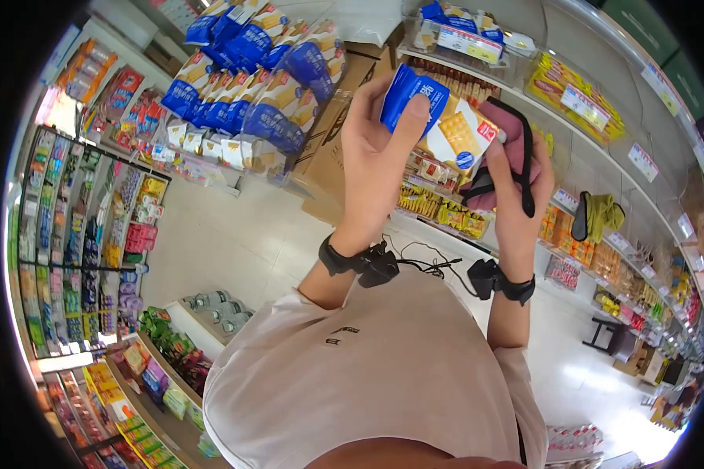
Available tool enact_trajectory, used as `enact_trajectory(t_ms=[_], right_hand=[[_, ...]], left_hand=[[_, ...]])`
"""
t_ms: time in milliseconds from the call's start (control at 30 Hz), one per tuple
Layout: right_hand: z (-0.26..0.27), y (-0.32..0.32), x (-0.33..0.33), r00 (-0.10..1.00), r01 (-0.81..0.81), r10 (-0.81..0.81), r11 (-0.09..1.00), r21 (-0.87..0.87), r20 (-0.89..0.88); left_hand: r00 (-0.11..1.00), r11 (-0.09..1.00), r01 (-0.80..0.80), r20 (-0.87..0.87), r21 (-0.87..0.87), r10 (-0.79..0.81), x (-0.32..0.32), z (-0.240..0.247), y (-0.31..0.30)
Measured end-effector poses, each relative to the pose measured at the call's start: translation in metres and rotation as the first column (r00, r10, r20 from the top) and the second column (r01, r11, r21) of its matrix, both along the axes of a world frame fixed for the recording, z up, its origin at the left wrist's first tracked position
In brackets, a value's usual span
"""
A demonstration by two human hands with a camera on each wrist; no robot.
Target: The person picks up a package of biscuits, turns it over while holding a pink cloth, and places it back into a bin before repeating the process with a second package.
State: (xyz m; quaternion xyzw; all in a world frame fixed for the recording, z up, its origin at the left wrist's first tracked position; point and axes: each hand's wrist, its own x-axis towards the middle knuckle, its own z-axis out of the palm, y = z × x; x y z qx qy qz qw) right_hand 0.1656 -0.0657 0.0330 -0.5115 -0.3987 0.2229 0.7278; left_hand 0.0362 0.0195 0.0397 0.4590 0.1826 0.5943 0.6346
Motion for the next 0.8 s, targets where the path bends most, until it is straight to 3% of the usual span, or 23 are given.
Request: enact_trajectory(t_ms=[67, 100, 167, 200, 233, 333, 400, 500, 600, 700, 800], right_hand=[[-0.005, -0.002, 0.017, 0.999, 0.013, -0.012, 1.000, -0.003, 0.034], [-0.002, -0.004, 0.023, 0.990, 0.053, -0.053, 0.999, 0.000, 0.133], [-0.003, -0.003, 0.036, 0.881, 0.138, -0.178, 0.983, 0.122, 0.439], [-0.003, -0.003, 0.042, 0.783, 0.158, -0.238, 0.970, 0.186, 0.576], [0.000, -0.003, 0.045, 0.784, 0.116, -0.210, 0.974, 0.195, 0.583], [0.015, -0.021, 0.038, 0.964, -0.015, 0.025, 0.999, -0.041, 0.265], [0.014, -0.024, 0.040, 0.988, -0.079, 0.080, 0.997, -0.013, 0.130], [0.007, -0.020, 0.040, 0.995, -0.077, 0.071, 0.993, 0.089, 0.066], [0.022, -0.030, 0.031, 0.996, -0.088, 0.087, 0.996, -0.019, -0.029], [0.007, -0.023, 0.040, 0.959, 0.059, -0.068, 0.997, 0.044, 0.275], [0.014, -0.028, 0.025, 0.969, 0.245, -0.244, 0.969, 0.018, -0.048]], left_hand=[[0.989, 0.986, 0.143, 0.052, -0.082, -0.139, 0.001, 0.009, -0.003], [0.951, 0.943, 0.306, 0.086, -0.129, -0.297, -0.002, 0.007, -0.001], [0.894, 0.884, 0.439, -0.024, -0.162, -0.448, -0.006, -0.010, 0.005], [0.854, 0.849, 0.496, -0.073, -0.180, -0.515, -0.004, -0.012, 0.006], [0.882, 0.871, 0.442, -0.075, -0.213, -0.465, 0.000, -0.013, 0.000], [0.865, 0.807, 0.490, 0.066, -0.329, -0.498, 0.005, -0.008, -0.004], [0.837, 0.760, 0.540, 0.139, -0.361, -0.529, 0.003, -0.009, -0.006], [0.806, 0.739, 0.585, 0.144, -0.335, -0.574, 0.001, -0.005, -0.011], [0.775, 0.711, 0.626, 0.154, -0.322, -0.613, 0.000, -0.007, -0.009], [0.747, 0.701, 0.660, 0.139, -0.270, -0.650, 0.000, -0.012, -0.004], [0.802, 0.786, 0.590, 0.027, -0.185, -0.596, 0.006, -0.005, -0.009]])
